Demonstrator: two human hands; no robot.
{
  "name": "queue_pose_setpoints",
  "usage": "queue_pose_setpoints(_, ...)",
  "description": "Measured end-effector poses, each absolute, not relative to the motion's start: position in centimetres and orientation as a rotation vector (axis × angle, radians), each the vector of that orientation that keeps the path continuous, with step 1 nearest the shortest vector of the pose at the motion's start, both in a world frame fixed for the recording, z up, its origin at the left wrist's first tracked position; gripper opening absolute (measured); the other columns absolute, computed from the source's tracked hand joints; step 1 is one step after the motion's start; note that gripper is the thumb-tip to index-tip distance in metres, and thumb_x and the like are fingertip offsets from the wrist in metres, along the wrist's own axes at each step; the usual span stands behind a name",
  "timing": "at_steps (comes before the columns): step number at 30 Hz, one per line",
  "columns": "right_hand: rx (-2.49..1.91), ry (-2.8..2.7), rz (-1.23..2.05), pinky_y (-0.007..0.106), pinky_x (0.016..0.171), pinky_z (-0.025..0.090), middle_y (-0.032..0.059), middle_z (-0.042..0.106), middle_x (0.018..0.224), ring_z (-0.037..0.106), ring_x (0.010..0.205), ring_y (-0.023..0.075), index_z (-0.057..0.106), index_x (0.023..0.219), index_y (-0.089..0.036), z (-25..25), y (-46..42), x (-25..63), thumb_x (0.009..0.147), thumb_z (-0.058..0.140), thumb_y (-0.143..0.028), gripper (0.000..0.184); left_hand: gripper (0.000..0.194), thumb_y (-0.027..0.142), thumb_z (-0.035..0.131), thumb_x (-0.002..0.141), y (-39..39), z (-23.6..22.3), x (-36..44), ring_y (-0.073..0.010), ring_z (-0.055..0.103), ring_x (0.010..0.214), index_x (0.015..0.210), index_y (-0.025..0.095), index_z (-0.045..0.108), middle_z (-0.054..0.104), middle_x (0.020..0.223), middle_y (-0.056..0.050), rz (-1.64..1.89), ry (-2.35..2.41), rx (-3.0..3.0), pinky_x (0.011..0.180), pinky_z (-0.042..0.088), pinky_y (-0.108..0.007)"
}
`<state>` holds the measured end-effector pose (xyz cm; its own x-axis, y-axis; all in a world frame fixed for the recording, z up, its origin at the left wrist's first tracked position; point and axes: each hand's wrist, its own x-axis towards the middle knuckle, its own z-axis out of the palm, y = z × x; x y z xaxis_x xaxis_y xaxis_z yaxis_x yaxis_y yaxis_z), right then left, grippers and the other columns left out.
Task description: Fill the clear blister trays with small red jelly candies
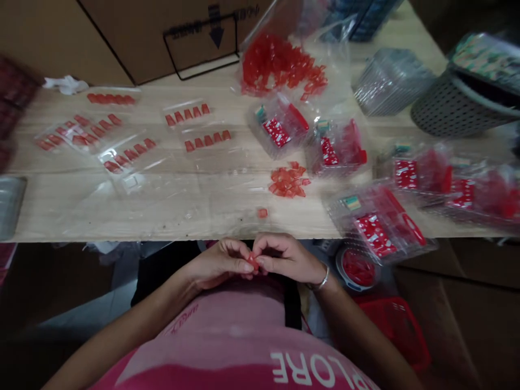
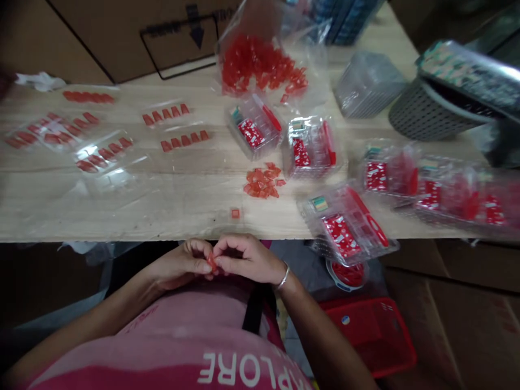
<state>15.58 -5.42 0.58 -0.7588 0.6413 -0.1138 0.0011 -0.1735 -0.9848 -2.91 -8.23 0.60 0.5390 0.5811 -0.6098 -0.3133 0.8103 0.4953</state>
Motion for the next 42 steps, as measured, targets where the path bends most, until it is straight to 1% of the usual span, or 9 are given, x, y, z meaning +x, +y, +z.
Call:
queue_pose_setpoints(4,-0.725,-1.887,1.861,0.019,0.057,0.042,-0.0029,0.058,0.07,0.052,0.061,0.0082,0.053,0.074,-0.018,1.2,-5.2,15.5,0.08,0.051,-0.02,0.006,0.024,0.022,0.089,0.046,-8.6,0.0,-2.8,-0.0075,0.061,0.052,0.058,0.014,0.07,0.07,0.057,0.001,0.516,0.861,0.396,0.058,0.048,-0.019)
queue_pose_setpoints(10,-0.791,-2.033,1.745,0.021,0.056,0.038,-0.0032,0.053,0.069,0.045,0.06,0.0091,0.048,0.074,-0.02,1.1,-5.6,16.1,0.081,0.049,-0.025,0.009,0.02,0.023,0.086,0.051,-8.9,0.5,-2.9,-0.0095,0.061,0.057,0.059,0.015,0.069,0.07,0.062,0.0,0.577,0.922,0.491,0.061,0.047,-0.023)
queue_pose_setpoints(14,-0.901,-1.702,1.825,0.022,0.059,0.043,-0.0015,0.054,0.073,0.051,0.063,0.01,0.047,0.082,-0.02,0.2,-5.7,17.0,0.088,0.05,-0.036,0.018,0.023,0.027,0.087,0.051,-8.4,1.4,-3.0,-0.0077,0.056,0.053,0.059,0.015,0.069,0.066,0.058,0.002,0.62,0.926,0.505,0.056,0.044,-0.021)
queue_pose_setpoints(18,-0.832,-1.419,2.036,0.023,0.063,0.046,0.0007,0.058,0.085,0.056,0.069,0.0097,0.052,0.099,-0.019,-0.2,-6.1,16.8,0.084,0.058,-0.043,0.029,0.022,0.028,0.085,0.053,-8.4,1.4,-3.0,-0.0079,0.055,0.053,0.061,0.016,0.07,0.066,0.059,0.002,0.601,0.917,0.51,0.058,0.043,-0.021)
queue_pose_setpoints(23,-0.833,-1.319,2.055,0.019,0.053,0.038,-0.0041,0.052,0.069,0.046,0.058,0.0072,0.051,0.081,-0.019,-0.2,-7.1,15.7,0.077,0.064,-0.03,0.018,0.025,0.035,0.083,0.058,-8.7,1.4,-3.2,-0.0109,0.056,0.064,0.071,0.016,0.071,0.065,0.069,0.0,0.595,0.859,0.551,0.065,0.041,-0.024)
queue_pose_setpoints(29,-1.089,-1.61,1.477,0.02,0.055,0.04,-0.0041,0.05,0.066,0.047,0.059,0.0093,0.048,0.073,-0.02,0.5,-7.5,14.4,0.071,0.055,-0.012,0.011,0.022,0.034,0.073,0.07,-8.4,2.1,-3.1,-0.0084,0.046,0.061,0.064,0.015,0.063,0.056,0.064,0.003,0.62,0.932,0.643,0.061,0.035,-0.021)
queue_pose_setpoints(35,-0.881,-2.049,0.869,0.029,0.075,0.046,0.0041,0.061,0.088,0.057,0.083,0.0161,0.055,0.086,-0.021,1.4,-6.8,14.2,0.084,0.057,-0.016,0.006,0.022,0.036,0.068,0.074,-8.2,1.9,-2.8,-0.008,0.047,0.057,0.07,0.016,0.061,0.056,0.063,0.003,0.701,1.007,0.583,0.057,0.037,-0.021)
queue_pose_setpoints(40,-0.852,-2.259,0.633,0.031,0.072,0.043,0.0047,0.064,0.081,0.057,0.078,0.0175,0.057,0.083,-0.019,-0.4,-2.2,14.5,0.09,0.056,-0.02,0.007,0.019,0.03,0.058,0.081,-6.3,1.2,-3.3,-0.0166,0.058,0.077,0.094,0.018,0.065,0.063,0.083,-0.004,0.875,1.387,1.324,0.068,0.046,-0.028)
queue_pose_setpoints(42,-0.808,-2.408,0.546,0.031,0.072,0.041,0.0041,0.065,0.079,0.056,0.077,0.0177,0.058,0.081,-0.018,-1.3,-0.5,14.4,0.089,0.057,-0.02,0.009,0.017,0.026,0.056,0.082,-5.6,0.5,-3.6,-0.0194,0.059,0.084,0.093,0.018,0.066,0.062,0.088,-0.006,0.905,1.488,1.673,0.074,0.047,-0.032)
